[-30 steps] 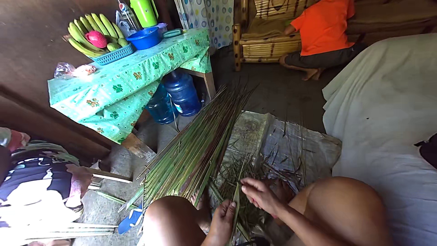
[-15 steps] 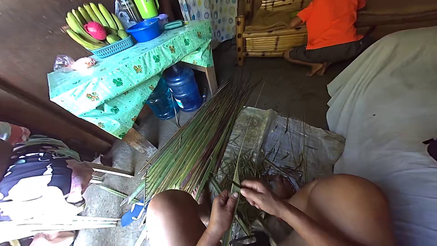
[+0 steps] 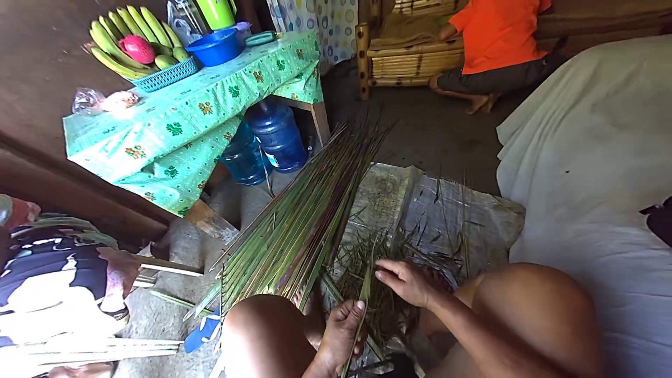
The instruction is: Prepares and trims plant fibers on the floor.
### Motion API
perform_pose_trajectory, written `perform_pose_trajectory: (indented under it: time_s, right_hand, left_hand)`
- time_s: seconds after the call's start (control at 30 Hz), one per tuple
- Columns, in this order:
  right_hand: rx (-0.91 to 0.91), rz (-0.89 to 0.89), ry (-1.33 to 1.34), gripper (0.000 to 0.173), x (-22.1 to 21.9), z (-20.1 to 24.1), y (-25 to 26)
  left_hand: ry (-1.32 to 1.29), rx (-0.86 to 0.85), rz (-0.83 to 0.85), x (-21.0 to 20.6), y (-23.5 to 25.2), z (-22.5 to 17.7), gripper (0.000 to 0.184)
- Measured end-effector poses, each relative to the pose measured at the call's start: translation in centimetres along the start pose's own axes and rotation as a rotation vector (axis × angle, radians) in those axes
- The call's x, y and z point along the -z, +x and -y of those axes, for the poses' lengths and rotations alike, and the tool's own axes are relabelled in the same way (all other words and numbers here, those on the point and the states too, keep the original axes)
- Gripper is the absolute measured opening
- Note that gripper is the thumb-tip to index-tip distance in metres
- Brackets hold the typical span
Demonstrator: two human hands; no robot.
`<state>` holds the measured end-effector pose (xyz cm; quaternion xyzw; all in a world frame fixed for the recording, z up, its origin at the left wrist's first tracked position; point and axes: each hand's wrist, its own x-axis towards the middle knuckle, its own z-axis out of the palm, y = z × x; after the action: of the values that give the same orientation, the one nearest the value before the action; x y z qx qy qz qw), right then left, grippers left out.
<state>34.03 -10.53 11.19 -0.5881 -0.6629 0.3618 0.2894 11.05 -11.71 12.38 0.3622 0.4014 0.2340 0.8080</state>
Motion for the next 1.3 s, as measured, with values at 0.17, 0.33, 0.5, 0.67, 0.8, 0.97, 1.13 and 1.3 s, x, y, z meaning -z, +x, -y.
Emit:
perform_pose_trajectory:
  time_s: [0.17, 0.33, 0.5, 0.67, 0.8, 0.97, 1.13, 1.3]
  right_hand:
    - [-0.159, -0.228, -0.023, 0.037, 1.8, -1.2, 1.0]
    - [-0.153, 0.142, 0.266, 0.036, 0.2, 2.0, -0.8]
    - [0.027, 0.229, 0.126, 0.034, -1.3, 1.7, -0.9]
    - [0.051, 0.103, -0.126, 0.037, -0.5, 0.5, -0.2]
    - [-0.111, -0.061, -0.198, 0.039, 1.5, -0.7, 0.7]
    - [-0.179, -0.142, 0.117, 0.036, 1.9, -0.6, 0.5]
    - [-0.324, 0.076, 0.574, 0.037, -1.0, 2.1, -0.3]
    - [-0.252, -0.022, 0.310, 0.036, -0.2, 1.3, 0.4]
  left_hand:
    - [0.038, -0.003, 0.029, 0.3, -0.2, 0.2, 0.031]
    - [0.058, -0.024, -0.027, 0.0, 1.0, -0.3, 0.031]
    - [0.040, -0.031, -0.029, 0.0, 1.1, -0.2, 0.031]
    - [0.037, 0.005, -0.017, -0.2, 0.7, -0.1, 0.031]
    - [0.046, 0.022, 0.021, -0.2, 0.2, 0.3, 0.031]
    - [0.070, -0.006, -0.003, 0.0, 0.3, 0.2, 0.030]
    - [0.116, -0.005, 0.025, 0.0, 0.9, 0.0, 0.029]
    - [0.257, -0.046, -0.015, 0.0, 0.7, 0.2, 0.023]
